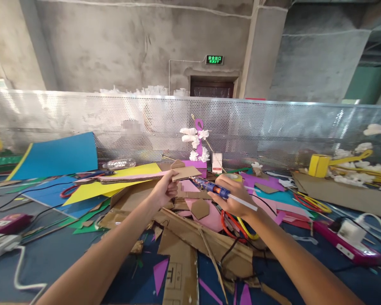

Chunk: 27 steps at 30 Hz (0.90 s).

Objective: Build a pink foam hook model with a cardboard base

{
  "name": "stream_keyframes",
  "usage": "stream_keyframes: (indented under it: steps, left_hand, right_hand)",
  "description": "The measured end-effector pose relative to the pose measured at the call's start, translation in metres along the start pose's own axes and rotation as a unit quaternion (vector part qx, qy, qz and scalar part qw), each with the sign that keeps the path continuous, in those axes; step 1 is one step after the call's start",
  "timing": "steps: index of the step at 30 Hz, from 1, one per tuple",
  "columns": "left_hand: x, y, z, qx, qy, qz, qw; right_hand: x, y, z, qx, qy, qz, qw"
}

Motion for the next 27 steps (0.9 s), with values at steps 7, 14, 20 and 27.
stream_keyframes:
  steps: [7,14,20,27]
  left_hand:
    - [0.002,0.012,-0.003,-0.001,-0.001,0.024,1.000]
    - [0.000,0.015,-0.012,-0.013,0.005,0.034,0.999]
    - [0.000,0.011,-0.009,-0.007,-0.003,0.027,1.000]
    - [0.000,0.002,-0.001,0.004,-0.002,0.020,1.000]
  right_hand:
    - [-0.002,0.006,-0.009,0.016,-0.025,-0.008,1.000]
    - [-0.004,0.014,-0.019,0.042,-0.045,-0.025,0.998]
    - [-0.004,0.009,-0.017,0.035,-0.048,-0.012,0.998]
    - [0.000,-0.003,0.002,0.001,0.002,0.007,1.000]
Point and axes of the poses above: each hand's wrist, its own x-axis away from the middle knuckle, its own y-axis out of the palm, z = x × y, the point moved 4 cm from there along -x, towards the middle knuckle, and after that the axes turned 6 degrees about -x, right-handed, at the moved point
